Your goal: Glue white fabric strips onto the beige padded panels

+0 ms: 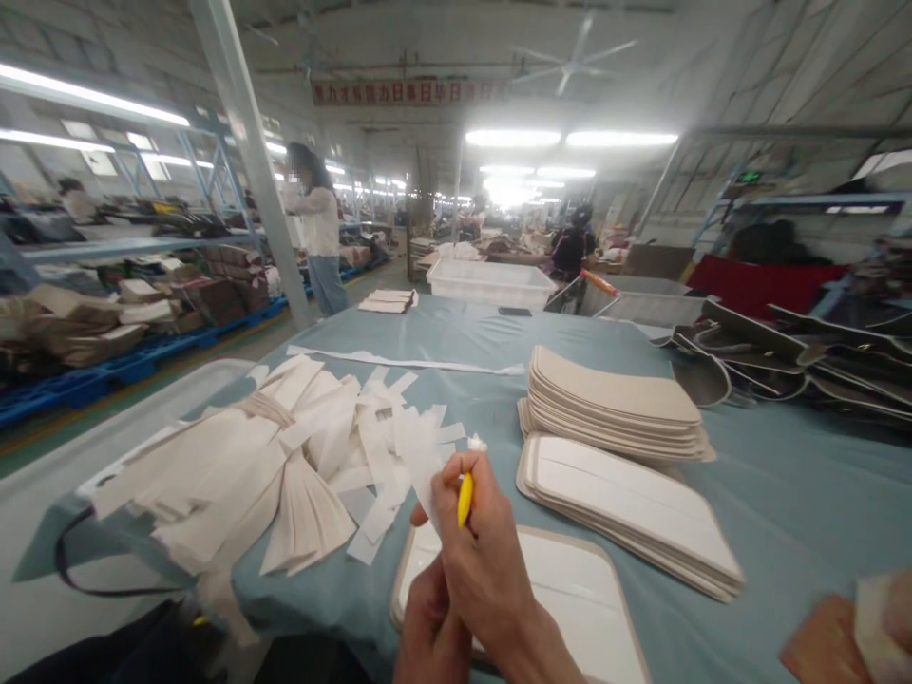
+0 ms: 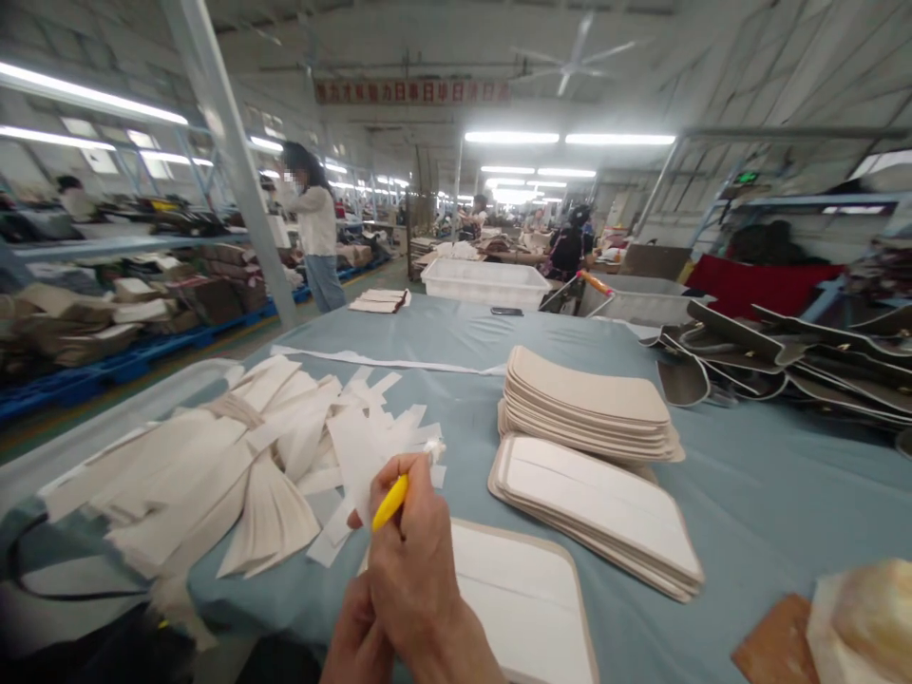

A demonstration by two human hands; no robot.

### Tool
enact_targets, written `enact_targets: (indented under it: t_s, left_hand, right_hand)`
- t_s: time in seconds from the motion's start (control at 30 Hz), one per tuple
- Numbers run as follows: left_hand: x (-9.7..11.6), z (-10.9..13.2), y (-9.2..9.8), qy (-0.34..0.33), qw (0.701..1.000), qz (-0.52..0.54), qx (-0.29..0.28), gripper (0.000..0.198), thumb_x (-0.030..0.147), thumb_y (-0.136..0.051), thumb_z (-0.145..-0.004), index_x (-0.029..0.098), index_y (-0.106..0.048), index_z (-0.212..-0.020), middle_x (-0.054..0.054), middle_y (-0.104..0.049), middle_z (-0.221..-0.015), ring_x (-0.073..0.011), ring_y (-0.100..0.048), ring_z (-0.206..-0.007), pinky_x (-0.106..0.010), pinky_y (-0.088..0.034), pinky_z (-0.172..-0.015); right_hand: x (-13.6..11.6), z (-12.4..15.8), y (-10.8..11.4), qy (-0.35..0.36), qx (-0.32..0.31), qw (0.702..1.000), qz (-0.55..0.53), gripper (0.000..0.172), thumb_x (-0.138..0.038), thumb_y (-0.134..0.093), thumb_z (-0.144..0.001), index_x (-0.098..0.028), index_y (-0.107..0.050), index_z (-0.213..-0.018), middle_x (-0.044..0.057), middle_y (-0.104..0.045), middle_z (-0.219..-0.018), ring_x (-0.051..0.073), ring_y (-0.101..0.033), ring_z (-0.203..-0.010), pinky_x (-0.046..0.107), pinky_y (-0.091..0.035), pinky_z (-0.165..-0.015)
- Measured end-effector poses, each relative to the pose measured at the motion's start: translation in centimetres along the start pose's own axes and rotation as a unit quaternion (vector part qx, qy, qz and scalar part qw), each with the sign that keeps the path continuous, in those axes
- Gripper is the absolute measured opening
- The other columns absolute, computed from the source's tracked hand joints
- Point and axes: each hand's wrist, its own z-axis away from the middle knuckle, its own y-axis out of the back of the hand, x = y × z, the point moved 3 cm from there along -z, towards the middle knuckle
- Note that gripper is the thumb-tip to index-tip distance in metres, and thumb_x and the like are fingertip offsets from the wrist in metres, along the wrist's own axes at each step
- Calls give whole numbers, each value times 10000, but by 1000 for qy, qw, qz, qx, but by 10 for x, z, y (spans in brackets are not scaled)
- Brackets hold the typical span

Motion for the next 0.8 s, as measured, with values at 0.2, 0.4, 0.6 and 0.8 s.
enact_targets:
  t_s: [0.2,0.4,0.6,0.8]
  left_hand:
    - [23,1,11,-6,999,22,-44,549,683,-703,-804,195,-746,-1051,-99,-728,-927,-252,-672,-901,-365,-565,-873]
    - [3,13,-6,151,987,46,0,531,690,-762,-756,165,-681,-758,-8,-590,-599,-126,-519,-562,-247,-444,-568]
    - [-20,27,-23,155,987,-20,36,593,745,-736,-732,173,-635,-613,-25,-607,-525,-137,-542,-525,-263,-450,-559]
    - [-22,25,-16,123,989,-61,62,565,723,-693,-778,183,-627,-623,-24,-602,-503,-147,-550,-482,-266,-453,-511]
  right_hand:
    - [4,16,47,6,-74,992,98,79,-228,-547,-912,-264,-479,-891,-55,-601,-649,150,-585,-565,231,-442,-544]
    - [22,57,85,-47,-161,965,200,63,-212,-559,-925,-258,-518,-912,-52,-616,-661,147,-570,-566,227,-374,-554]
    - [45,78,96,-91,-56,959,262,138,-357,-574,-954,-258,-499,-895,-68,-547,-592,150,-512,-516,242,-329,-530]
    - [60,68,77,-95,-14,967,238,156,-381,-579,-933,-259,-484,-918,-73,-527,-618,153,-523,-532,248,-346,-545]
